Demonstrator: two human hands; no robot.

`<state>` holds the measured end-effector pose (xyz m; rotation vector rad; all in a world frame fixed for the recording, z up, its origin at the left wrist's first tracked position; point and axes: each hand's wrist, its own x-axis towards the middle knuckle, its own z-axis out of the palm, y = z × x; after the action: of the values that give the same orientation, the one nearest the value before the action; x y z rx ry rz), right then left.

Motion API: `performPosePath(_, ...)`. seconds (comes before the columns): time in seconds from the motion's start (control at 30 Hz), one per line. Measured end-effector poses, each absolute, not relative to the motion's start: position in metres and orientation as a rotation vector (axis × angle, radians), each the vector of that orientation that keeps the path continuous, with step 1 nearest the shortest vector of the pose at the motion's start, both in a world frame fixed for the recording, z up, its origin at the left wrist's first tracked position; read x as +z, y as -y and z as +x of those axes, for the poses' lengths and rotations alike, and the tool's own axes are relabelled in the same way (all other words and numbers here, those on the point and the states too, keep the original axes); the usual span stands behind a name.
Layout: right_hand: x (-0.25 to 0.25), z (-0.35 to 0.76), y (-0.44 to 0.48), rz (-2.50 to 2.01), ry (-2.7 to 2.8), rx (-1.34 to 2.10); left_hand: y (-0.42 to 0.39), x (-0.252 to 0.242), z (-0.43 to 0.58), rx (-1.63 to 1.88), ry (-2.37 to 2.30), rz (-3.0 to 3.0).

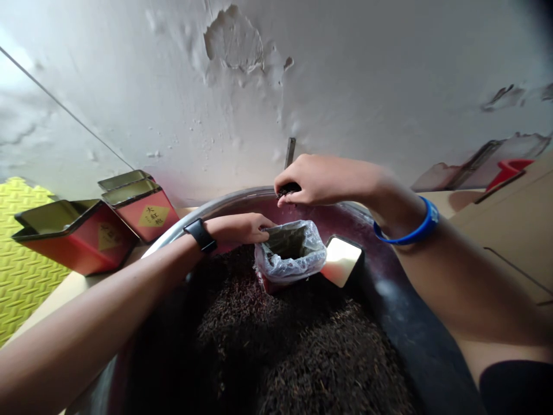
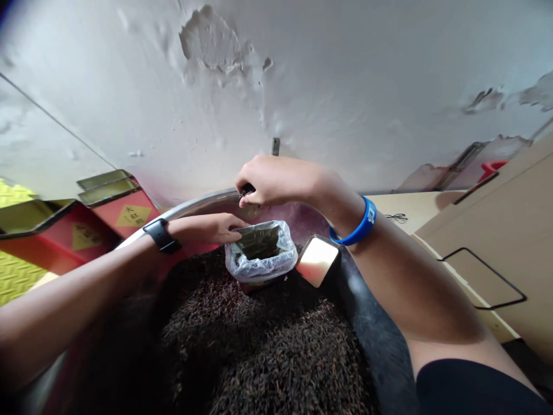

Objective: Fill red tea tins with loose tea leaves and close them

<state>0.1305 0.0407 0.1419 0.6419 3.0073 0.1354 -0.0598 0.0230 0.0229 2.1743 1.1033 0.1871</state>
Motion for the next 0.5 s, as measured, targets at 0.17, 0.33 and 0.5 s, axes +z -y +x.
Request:
performPosePath(0.17, 0.1423, 0.1297, -0.0407, 0.632, -2.999, 0.067, -0.0245, 0.0215, -0.0603, 0.206, -1.069, 2.183)
performPosePath(0.33, 0.1437, 0.1302, -0.0385, 0.621, -3.010, 0.015, -0.0274, 0.0182, -0.0620, 0.226, -1.011, 2.242)
performPosePath(0.5, 0.1438, 0.1313, -0.0390, 0.590, -3.023, 0.022, -0.0288, 0.0158, -0.0634, 0.205, -1.071, 2.243)
